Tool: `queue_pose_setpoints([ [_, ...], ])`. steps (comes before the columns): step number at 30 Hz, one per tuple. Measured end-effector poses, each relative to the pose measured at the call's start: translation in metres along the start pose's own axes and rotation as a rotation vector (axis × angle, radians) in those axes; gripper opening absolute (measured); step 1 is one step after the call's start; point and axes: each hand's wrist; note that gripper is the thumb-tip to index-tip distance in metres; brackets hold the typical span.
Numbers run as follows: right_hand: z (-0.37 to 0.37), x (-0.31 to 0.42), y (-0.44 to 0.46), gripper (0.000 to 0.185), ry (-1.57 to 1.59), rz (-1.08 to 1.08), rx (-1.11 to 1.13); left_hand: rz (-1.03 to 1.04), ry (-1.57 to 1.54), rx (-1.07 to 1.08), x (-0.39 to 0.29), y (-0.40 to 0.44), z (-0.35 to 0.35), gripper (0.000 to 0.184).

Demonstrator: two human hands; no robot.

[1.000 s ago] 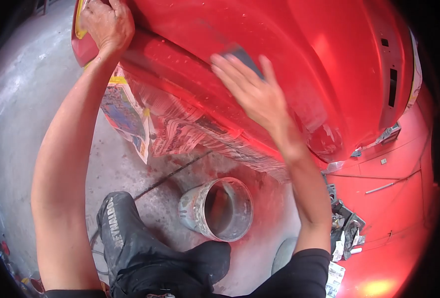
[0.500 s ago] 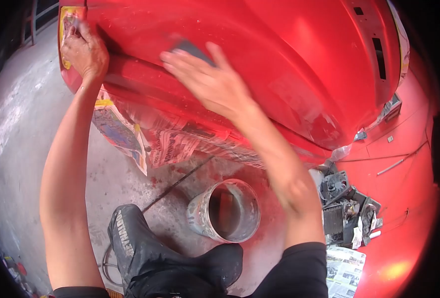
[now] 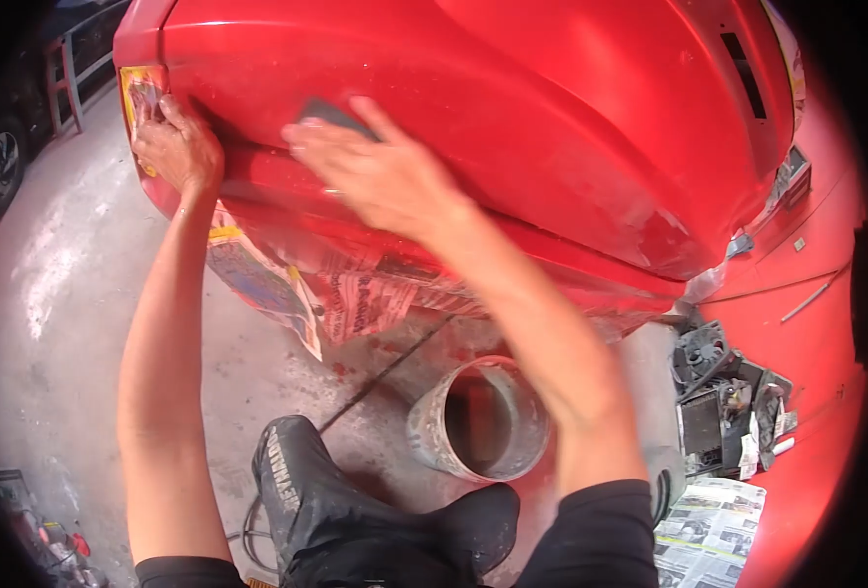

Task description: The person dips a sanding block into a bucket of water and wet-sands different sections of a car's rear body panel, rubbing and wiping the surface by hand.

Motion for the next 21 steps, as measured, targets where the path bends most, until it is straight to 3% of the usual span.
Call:
queue_pose_setpoints([
  [2, -0.001, -0.039, -0.057, 0.065, 0.251, 0.055, 0.017, 0.038, -0.086, -0.009, 0.005, 0.001, 0.004, 0.057],
  [4, -0.002, -0.074, -0.130, 0.067, -0.130, 0.025, 0.033, 0.072, -0.100, -0.012, 0.015, -0.001, 0.007, 0.056],
  [5, 0.000, -0.088, -0.168, 0.067, -0.146, 0.039, 0.070, 0.098, -0.100, -0.023, 0.019, -0.002, 0.008, 0.055],
  [8, 0.006, -0.079, -0.156, 0.066, -0.153, -0.006, 0.033, 0.157, -0.088, -0.045, 0.026, -0.003, 0.010, 0.053],
  [11, -0.001, -0.033, -0.059, 0.060, -0.086, -0.063, -0.032, 0.182, -0.021, -0.074, 0.029, -0.001, 0.017, 0.051],
  [14, -0.003, -0.002, -0.013, 0.055, 0.026, 0.033, -0.076, 0.147, 0.009, -0.091, 0.024, 0.008, 0.015, 0.059],
  [18, -0.007, -0.053, -0.099, 0.057, -0.042, -0.034, -0.015, 0.094, -0.008, -0.038, 0.014, 0.007, 0.008, 0.062],
  [19, -0.004, -0.069, -0.133, 0.058, -0.339, -0.106, 0.026, 0.105, -0.047, -0.036, 0.013, 0.007, 0.007, 0.062],
  [21, -0.004, -0.089, -0.182, 0.061, -0.495, -0.125, 0.095, 0.100, -0.077, -0.029, 0.013, 0.002, 0.004, 0.060],
])
Point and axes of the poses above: each hand's wrist, its own y-axis towards the middle knuckle, its own z-axis out of the palm, x = y × z, and after that the axes turned 9 degrees about z, right-handed
